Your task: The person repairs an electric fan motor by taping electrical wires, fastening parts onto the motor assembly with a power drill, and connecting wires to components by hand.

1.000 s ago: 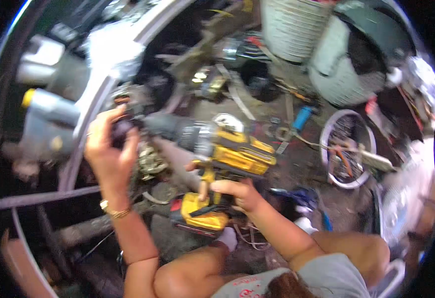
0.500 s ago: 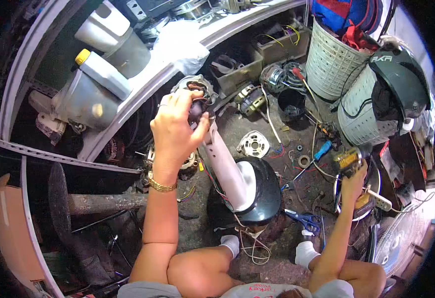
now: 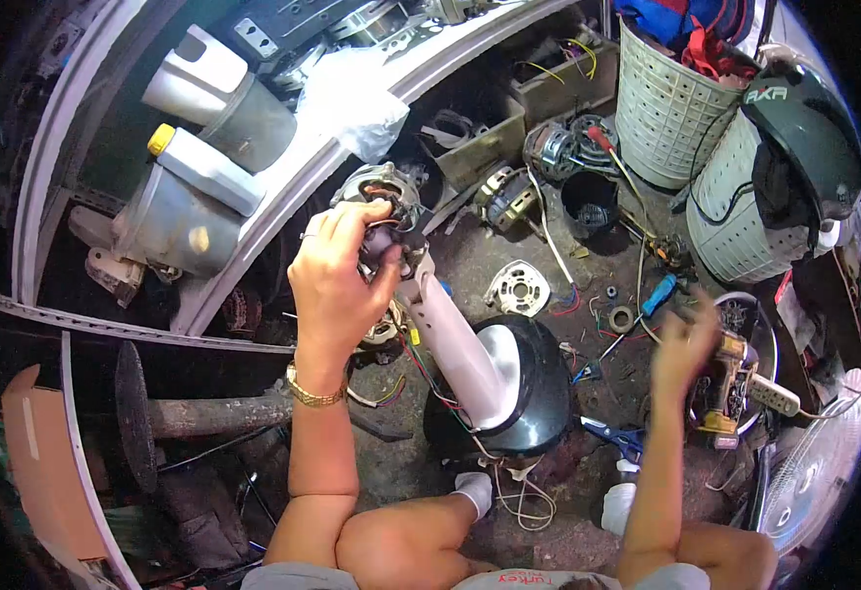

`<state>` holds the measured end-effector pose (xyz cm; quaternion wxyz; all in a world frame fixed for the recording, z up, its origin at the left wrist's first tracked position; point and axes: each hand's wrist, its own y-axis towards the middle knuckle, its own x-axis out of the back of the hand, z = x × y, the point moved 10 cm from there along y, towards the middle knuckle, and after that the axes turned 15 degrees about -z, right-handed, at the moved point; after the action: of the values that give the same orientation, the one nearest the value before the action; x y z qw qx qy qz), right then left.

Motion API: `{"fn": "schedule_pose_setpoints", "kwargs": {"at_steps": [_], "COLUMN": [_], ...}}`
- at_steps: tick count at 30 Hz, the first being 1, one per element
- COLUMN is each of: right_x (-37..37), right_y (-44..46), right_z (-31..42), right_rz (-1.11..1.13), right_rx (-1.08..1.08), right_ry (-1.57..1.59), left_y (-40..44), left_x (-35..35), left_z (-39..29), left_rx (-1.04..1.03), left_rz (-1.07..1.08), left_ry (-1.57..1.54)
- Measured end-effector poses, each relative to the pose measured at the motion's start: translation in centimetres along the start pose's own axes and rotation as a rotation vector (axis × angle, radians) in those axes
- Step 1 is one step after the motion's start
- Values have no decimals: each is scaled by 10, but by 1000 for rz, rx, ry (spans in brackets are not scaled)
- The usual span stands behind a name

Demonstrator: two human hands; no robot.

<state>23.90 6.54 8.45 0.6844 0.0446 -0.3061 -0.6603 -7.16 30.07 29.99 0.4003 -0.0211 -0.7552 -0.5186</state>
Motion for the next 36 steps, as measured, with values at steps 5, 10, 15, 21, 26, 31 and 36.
{"fn": "schedule_pose_setpoints", "kwargs": {"at_steps": [5, 10, 15, 21, 26, 31, 36], "right_x": [-138, -172, -179, -171, -150, -158, -160], "right_y": [-94, -123, -115, -95, -93, -100, -90], "right_z": [208, 251, 246, 254, 254, 250, 249], "right_rz": [806, 757, 799, 644, 396, 404, 454], "right_rx": [-386, -382, -634, -290, -118, -233, -187], "right_ry": [925, 1169, 1213, 1152, 1176, 1213, 1116], "left_y": [0, -1, 0, -1, -1, -2, -2], "left_x": [0, 1, 1, 4, 4, 6, 5], "left_z": [-4, -1, -4, -1, -5, -3, -6], "left_rx": [0, 22, -3, 4, -1, -20, -28], "left_rz": [21, 30, 26, 1, -29, -62, -73], "left_ry": [16, 6, -31, -29, -23, -24, -24]}}
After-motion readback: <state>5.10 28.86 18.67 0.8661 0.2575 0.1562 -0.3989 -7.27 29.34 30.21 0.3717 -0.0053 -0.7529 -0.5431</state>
